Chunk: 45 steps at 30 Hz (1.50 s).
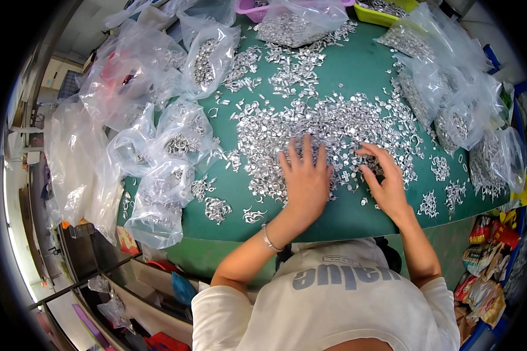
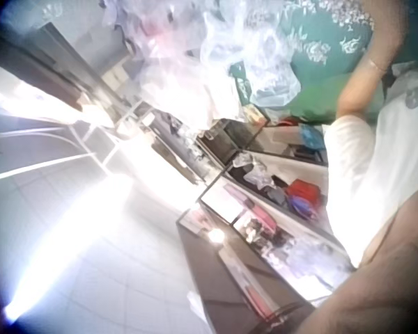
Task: The person assembles small silver metal components by hand on a green workbench. They pick up individual pieces from a large pile, connect them together, and place the finished assemblies into a clear plastic bag.
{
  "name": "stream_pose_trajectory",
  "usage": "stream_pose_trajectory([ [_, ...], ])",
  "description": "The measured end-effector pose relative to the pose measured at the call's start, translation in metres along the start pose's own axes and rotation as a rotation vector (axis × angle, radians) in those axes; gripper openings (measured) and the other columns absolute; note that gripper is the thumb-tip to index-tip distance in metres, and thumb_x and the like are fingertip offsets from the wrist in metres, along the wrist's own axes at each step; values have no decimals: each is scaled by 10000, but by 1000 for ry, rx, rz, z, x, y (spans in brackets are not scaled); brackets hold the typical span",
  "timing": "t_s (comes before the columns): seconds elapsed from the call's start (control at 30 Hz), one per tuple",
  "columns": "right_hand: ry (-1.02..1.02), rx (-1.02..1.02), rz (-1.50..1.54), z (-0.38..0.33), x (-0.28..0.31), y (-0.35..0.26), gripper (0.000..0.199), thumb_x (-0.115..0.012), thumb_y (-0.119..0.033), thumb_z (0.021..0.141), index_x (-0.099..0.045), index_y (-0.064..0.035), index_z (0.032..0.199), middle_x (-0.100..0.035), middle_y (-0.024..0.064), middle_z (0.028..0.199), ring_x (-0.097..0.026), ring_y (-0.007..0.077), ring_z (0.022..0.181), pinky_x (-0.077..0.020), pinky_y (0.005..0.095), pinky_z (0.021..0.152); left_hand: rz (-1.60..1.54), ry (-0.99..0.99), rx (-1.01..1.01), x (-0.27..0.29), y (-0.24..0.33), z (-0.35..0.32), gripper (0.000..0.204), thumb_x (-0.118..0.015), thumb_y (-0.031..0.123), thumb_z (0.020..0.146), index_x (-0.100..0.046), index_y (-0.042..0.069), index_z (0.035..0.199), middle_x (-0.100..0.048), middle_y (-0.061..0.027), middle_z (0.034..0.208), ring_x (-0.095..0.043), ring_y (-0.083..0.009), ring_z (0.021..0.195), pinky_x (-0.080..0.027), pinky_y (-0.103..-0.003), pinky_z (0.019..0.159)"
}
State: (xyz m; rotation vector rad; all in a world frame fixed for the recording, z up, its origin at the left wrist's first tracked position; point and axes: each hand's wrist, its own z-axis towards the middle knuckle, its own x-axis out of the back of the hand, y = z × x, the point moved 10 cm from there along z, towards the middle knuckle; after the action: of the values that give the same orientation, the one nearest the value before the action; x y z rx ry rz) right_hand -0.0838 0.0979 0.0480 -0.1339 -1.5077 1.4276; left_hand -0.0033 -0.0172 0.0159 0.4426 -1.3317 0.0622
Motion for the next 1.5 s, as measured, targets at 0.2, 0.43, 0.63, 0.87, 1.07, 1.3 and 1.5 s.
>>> stream_pose_trajectory([
  [0.2, 4, -87, 104, -9, -3, 12, 426, -591, 26, 820, -499, -16, 1233, -644, 131, 1031, -628, 253, 939, -469, 333, 856, -191, 5, -129, -12, 45, -5, 437, -600, 193, 842, -513, 47, 1244, -367, -196, 1374, -307, -468, 1260, -287, -559, 1021],
  [0.43, 44, -113, 46, -15, 3, 16, 382, -591, 18, 820, -525, -13, 1195, -637, 117, 1008, -604, 263, 935, -444, 349, 876, -357, -60, -110, 19, 16, -27, 397, -552, 29, 828, -505, 7, 1221, -387, -180, 1372, -354, -370, 1284, -281, -532, 1049],
  [0.63, 8, 36, -141, -11, -9, -8, 270, -617, -20, 808, -590, -26, 1077, -626, 108, 970, -561, 280, 943, -400, 356, 856, -244, -72, -157, 6, 22, -51, 455, -514, -42, 780, -473, -54, 1233, -376, -212, 1372, -354, -414, 1271, -300, -511, 1053],
  [0.87, 21, 58, -275, -8, -8, -9, 216, -629, -40, 802, -617, -39, 1018, -612, 98, 980, -541, 273, 932, -386, 360, 826, -478, -40, -124, 22, 1, -48, 429, -543, -37, 729, -556, 6, 1157, -458, -166, 1273, -431, -353, 1179, -340, -462, 991],
  [1.07, -4, 158, -313, 16, -35, -20, 183, -626, -24, 782, -611, -50, 962, -577, 72, 992, -510, 257, 927, -364, 360, 791, -202, 127, 0, 33, -37, -10, 308, -597, 11, 790, -605, 68, 1093, -530, -99, 1099, -488, -286, 1011, -348, -400, 838],
  [1.3, -51, 225, -427, 22, -42, -23, 168, -624, -10, 760, -597, -57, 918, -543, 51, 962, -492, 247, 900, -353, 367, 776, -214, 153, 34, 26, -56, 0, 237, -674, 68, 750, -616, 68, 980, -529, -76, 1034, -488, -270, 980, -335, -401, 832],
  [1.5, 1, 133, -422, 24, -26, -13, 160, -636, -21, 762, -600, -56, 914, -560, 58, 926, -502, 246, 889, -351, 366, 778, -230, 160, 14, 30, -53, 0, 179, -686, 58, 738, -613, 67, 901, -533, -63, 1016, -495, -253, 957, -332, -390, 813],
])
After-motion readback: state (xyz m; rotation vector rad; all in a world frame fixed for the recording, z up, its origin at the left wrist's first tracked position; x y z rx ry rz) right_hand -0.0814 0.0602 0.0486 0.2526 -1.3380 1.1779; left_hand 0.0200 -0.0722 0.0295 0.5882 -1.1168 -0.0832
